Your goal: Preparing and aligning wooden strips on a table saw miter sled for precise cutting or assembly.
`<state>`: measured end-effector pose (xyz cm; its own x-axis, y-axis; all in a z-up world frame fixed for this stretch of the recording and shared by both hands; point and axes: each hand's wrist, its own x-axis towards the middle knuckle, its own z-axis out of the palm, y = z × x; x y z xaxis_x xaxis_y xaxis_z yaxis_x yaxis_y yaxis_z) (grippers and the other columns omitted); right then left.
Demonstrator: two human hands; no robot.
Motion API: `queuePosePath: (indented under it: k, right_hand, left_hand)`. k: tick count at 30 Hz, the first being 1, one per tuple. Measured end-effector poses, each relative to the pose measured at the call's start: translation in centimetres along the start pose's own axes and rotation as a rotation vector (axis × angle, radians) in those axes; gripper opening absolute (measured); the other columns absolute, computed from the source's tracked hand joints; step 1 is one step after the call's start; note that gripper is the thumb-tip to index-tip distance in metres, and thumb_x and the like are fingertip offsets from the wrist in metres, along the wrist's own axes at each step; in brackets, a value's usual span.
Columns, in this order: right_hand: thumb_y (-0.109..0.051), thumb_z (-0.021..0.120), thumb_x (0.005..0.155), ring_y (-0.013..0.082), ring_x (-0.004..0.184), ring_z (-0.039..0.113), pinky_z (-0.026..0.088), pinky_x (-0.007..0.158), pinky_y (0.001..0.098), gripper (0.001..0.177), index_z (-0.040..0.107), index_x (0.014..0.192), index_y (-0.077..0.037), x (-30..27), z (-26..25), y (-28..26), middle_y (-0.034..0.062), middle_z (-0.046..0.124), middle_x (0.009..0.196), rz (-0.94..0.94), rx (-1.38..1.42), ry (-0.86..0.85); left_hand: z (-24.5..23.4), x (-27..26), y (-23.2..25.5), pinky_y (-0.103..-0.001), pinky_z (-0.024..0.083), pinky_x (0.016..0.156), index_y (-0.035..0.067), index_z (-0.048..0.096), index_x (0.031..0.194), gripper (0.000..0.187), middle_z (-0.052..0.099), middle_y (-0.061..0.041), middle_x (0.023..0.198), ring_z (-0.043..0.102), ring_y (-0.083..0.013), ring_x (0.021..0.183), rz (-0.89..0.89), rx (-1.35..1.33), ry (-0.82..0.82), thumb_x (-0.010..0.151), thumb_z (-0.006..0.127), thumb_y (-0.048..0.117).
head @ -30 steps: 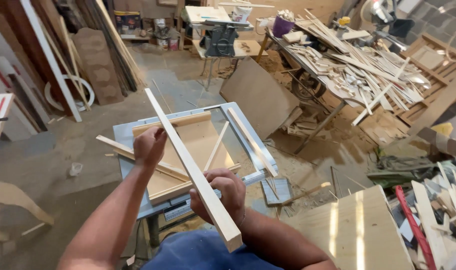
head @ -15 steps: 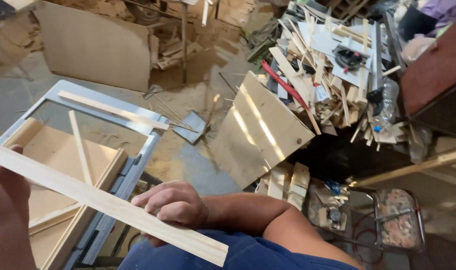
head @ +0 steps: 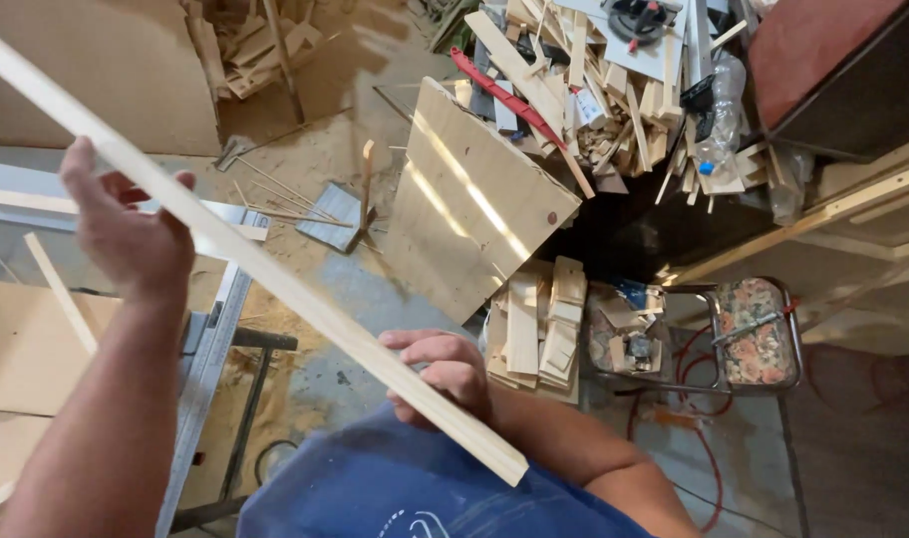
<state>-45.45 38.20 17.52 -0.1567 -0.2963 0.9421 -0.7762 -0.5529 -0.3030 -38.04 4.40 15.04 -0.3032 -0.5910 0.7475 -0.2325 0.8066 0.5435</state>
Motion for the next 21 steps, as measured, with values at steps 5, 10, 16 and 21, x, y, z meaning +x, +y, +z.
queuePosePath:
  k: [5, 10, 16, 21]
  right_hand:
    - [-0.013, 0.067, 0.097, 0.036, 0.095, 0.076, 0.07, 0.083, 0.0409, 0.029, 0.039, 0.103, -0.009, -2.8, -1.6, -1.0, 0.0157, 0.059, 0.097, 0.064, -0.109, -0.002]
    - [-0.018, 0.064, 0.1, 0.0363, 0.101, 0.073, 0.069, 0.091, 0.0499, 0.024, 0.043, 0.104, -0.007, -5.4, -2.1, -2.3, 0.02, 0.062, 0.105, 0.238, -0.184, -0.017]
    - [-0.034, 0.063, 0.099, 0.0281, 0.102, 0.07, 0.059, 0.087, 0.0357, 0.038, 0.061, 0.122, -0.004, -12.9, -1.9, -3.2, 0.0152, 0.067, 0.112, 0.587, -0.531, -0.105]
    - [-0.041, 0.068, 0.085, 0.0179, 0.109, 0.07, 0.052, 0.093, 0.035, 0.042, 0.069, 0.123, -0.023, -32.3, -5.8, -2.2, -0.0008, 0.069, 0.12, 1.632, -0.768, -0.333]
  left_hand:
    - [3.2, 1.9, 3.7, -0.022, 0.072, 0.074, 0.008, 0.009, 0.165, 0.088, 0.073, -0.011, 0.108, 0.076, -0.0112, 0.085, -0.567, -0.489, -0.101, 0.105, 0.074, 0.003]
    - [4.9, 3.1, 5.9, -0.035, 0.058, 0.064, 0.005, 0.06, 0.097, 0.026, 0.063, -0.016, 0.074, 0.059, -0.0241, 0.06, -1.442, -1.098, 0.003, 0.101, 0.049, 0.028]
    - [7.1, 3.5, 5.5, -0.033, 0.054, 0.059, 0.007, 0.053, 0.107, 0.049, 0.054, -0.009, 0.071, 0.055, -0.0204, 0.058, -1.433, -1.096, -0.091, 0.102, 0.045, 0.056]
    - [9.6, 2.7, 3.6, -0.036, 0.058, 0.06, 0.011, 0.047, 0.106, 0.032, 0.055, -0.008, 0.072, 0.058, -0.0222, 0.06, -1.224, -1.221, -0.179, 0.106, 0.046, 0.043]
